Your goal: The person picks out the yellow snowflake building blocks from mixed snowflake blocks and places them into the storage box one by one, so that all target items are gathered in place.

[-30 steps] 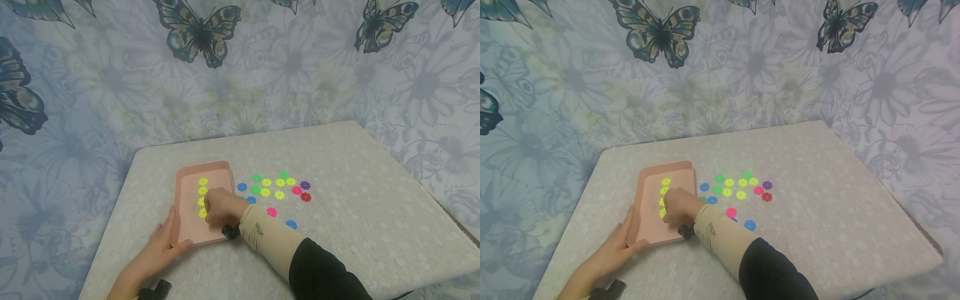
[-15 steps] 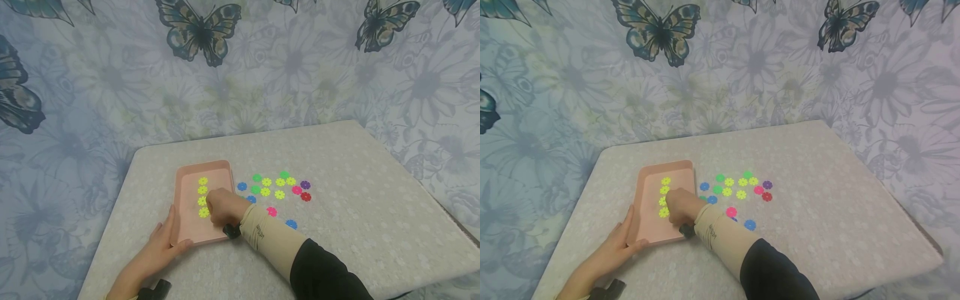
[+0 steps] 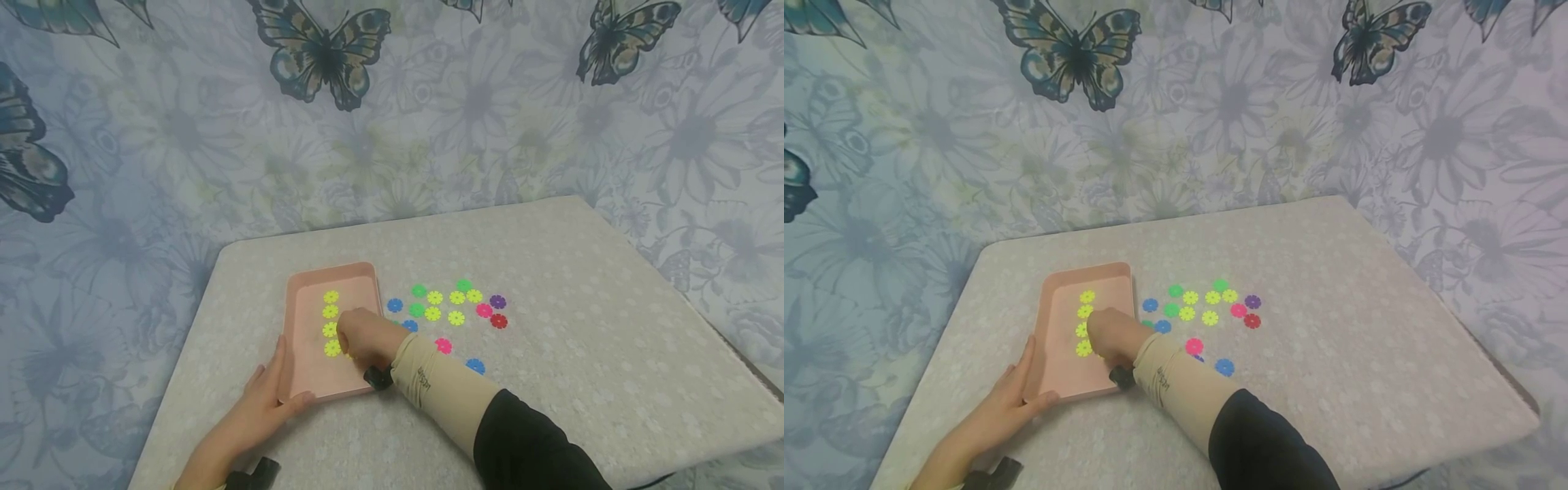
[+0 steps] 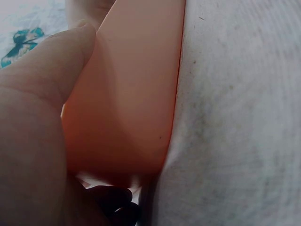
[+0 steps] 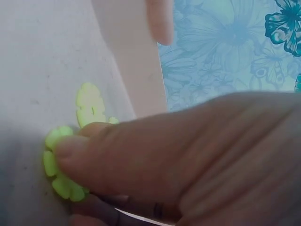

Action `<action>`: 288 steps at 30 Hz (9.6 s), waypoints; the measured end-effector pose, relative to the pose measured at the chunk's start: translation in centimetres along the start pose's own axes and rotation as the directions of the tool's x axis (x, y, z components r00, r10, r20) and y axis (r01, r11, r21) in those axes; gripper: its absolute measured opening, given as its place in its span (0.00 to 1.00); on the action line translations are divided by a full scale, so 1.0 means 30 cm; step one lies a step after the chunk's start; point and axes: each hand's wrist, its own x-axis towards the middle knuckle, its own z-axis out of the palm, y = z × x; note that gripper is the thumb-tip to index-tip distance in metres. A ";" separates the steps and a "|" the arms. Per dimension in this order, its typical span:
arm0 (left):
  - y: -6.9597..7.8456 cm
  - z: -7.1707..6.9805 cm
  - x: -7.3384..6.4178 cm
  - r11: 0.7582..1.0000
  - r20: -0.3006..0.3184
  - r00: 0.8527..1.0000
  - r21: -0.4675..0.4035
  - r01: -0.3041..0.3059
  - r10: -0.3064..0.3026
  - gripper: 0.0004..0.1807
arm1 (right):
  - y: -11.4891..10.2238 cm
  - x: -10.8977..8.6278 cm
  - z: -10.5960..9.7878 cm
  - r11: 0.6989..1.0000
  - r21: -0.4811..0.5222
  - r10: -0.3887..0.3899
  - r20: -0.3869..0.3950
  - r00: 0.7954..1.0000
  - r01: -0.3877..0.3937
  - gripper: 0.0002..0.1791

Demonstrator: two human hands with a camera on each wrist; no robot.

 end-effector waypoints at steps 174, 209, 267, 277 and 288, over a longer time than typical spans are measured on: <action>-0.002 -0.013 -0.003 1.000 0.007 1.000 0.024 0.002 -0.003 0.65 | 0.145 0.117 -0.096 0.967 0.161 -0.153 -0.241 0.958 0.195 0.17; -0.006 -0.004 -0.004 0.998 -0.022 0.998 0.016 -0.058 0.058 0.63 | 0.144 0.129 -0.059 0.975 -0.090 -0.211 -0.062 0.975 0.205 0.08; -0.005 -0.001 0.013 1.000 0.003 1.000 0.017 0.013 -0.013 0.65 | 0.644 -0.238 -0.097 0.945 0.293 -0.054 -0.304 0.951 0.147 0.21; 0.001 -0.001 0.027 0.998 0.021 0.999 0.025 0.050 -0.050 0.65 | 0.643 -0.242 -0.098 0.970 -0.077 -0.241 -0.297 0.924 0.229 0.10; 0.002 -0.005 0.019 1.000 0.022 0.999 -0.009 0.026 -0.026 0.64 | 0.631 -0.238 -0.083 0.978 -0.068 -0.209 -0.320 0.924 0.198 0.05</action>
